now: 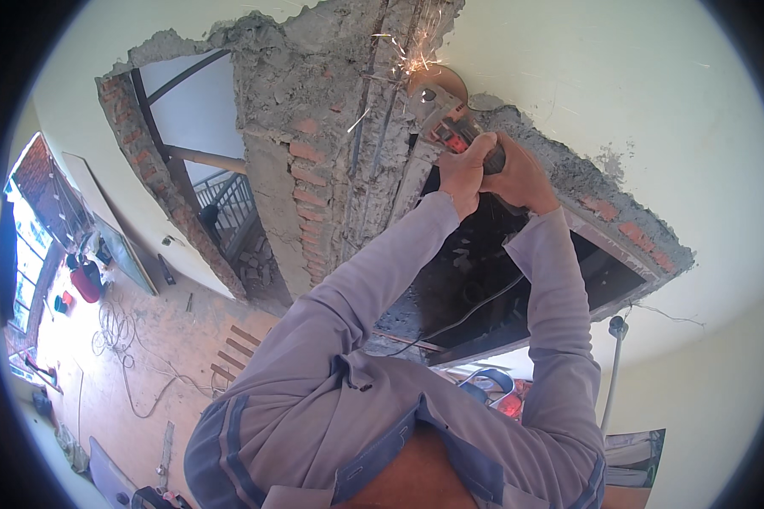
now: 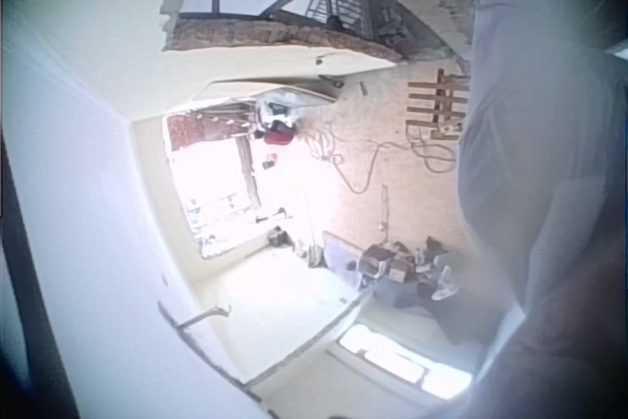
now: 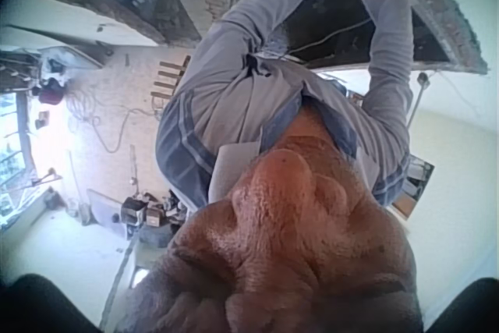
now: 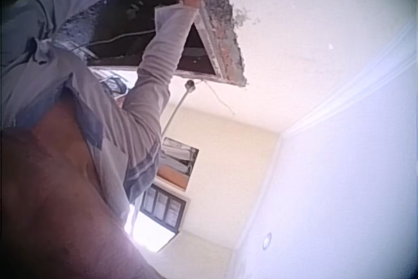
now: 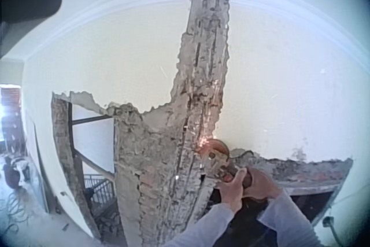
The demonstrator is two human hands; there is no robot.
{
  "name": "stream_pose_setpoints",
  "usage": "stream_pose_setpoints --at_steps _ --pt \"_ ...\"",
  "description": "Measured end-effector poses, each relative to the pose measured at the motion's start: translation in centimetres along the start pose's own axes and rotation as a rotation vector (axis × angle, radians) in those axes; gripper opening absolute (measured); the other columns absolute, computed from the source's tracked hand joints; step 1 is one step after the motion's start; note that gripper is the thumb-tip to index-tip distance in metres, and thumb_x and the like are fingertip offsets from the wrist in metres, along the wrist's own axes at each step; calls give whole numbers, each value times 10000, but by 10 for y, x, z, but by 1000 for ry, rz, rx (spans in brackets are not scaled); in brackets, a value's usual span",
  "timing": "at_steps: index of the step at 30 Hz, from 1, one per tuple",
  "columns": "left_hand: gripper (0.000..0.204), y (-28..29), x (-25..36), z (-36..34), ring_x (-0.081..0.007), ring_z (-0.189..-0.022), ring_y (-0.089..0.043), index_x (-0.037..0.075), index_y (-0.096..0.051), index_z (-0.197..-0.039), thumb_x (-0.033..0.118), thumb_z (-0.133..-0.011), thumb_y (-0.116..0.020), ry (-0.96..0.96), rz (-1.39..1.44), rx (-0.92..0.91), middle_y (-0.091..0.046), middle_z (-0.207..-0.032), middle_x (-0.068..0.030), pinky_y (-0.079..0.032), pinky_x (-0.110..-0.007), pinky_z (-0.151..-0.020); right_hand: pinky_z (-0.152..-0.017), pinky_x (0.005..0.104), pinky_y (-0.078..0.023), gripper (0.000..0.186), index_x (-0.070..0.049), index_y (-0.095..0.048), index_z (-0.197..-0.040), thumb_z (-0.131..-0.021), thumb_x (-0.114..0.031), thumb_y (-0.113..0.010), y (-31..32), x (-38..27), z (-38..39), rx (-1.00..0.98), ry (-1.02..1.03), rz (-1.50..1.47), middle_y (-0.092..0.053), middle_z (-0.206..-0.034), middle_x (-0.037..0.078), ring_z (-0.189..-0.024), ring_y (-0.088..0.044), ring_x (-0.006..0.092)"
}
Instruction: The person uses an angle grinder to cut a vertical line into a brick and concrete wall. They stand on a wooden scaffold and guide the tool along the wall surface, producing sparks and debris.
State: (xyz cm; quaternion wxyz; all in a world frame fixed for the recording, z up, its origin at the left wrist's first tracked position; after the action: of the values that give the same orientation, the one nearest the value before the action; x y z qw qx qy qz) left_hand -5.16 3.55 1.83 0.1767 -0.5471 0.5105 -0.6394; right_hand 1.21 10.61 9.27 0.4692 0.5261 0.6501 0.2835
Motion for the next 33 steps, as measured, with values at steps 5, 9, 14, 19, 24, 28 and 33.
stream_pose_setpoints --at_steps 5,9,14,19,24,28,33 --pt "239 0 1 -1 -137 -758 -655 1 -667 -983 143 -825 -777 -12 0 -3 -682 -912 -46 -541 -310 -685 -833 447 -502 696 -70 -599 -1189 -593 -303 -871 0 0 -2 -9 13 -2 -698 -1019 190 -961 -669 398" --pt "234 -1 1 -1 -136 -759 -654 6 -665 -972 146 -824 -780 -22 4 8 -679 -903 -46 -540 -310 -685 -828 449 -500 691 -71 -599 -1186 -596 -307 -870 0 0 -1 1 9 -12 -698 -1007 190 -956 -668 406" --pt "223 -1 1 -1 -134 -751 -652 16 -662 -960 148 -825 -781 -43 1 13 -675 -894 -40 -539 -311 -695 -822 451 -498 692 -73 -599 -1187 -596 -312 -870 0 3 -2 -1 1 0 -700 -1000 186 -950 -669 405" --pt "214 -1 0 -3 -132 -748 -653 16 -665 -955 143 -827 -780 -25 -10 2 -677 -892 -38 -538 -309 -690 -819 452 -498 691 -74 -595 -1183 -594 -308 -872 1 1 -2 6 14 -6 -699 -993 181 -945 -669 401" --pt "219 -2 0 -2 -137 -757 -660 5 -668 -958 144 -828 -779 -28 -3 -3 -682 -897 -44 -540 -310 -685 -817 450 -498 686 -77 -596 -1179 -594 -302 -873 2 0 -1 4 -1 3 -698 -990 178 -944 -669 397" --pt "229 -1 0 -1 -142 -764 -664 -2 -669 -963 145 -827 -780 -15 -5 14 -685 -905 -51 -541 -311 -687 -817 452 -499 694 -79 -597 -1179 -584 -298 -877 2 -2 -2 0 20 -24 -699 -990 176 -941 -670 397" --pt "240 -1 1 0 -144 -761 -661 -3 -669 -973 150 -826 -781 -8 -9 15 -684 -918 -57 -539 -306 -687 -825 449 -501 687 -79 -603 -1174 -580 -290 -877 1 -1 -1 -4 -8 -3 -701 -988 174 -939 -672 395"
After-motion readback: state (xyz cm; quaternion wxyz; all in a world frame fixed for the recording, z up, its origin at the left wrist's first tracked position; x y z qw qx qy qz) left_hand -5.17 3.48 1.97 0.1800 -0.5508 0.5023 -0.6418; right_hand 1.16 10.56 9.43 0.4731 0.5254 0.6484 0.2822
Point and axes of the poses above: each hand's wrist, its own z-axis away from the middle knuckle, its own y-axis out of the back of the hand, x = y × z, the point moved 6 cm from there along -z, towards the middle knuckle
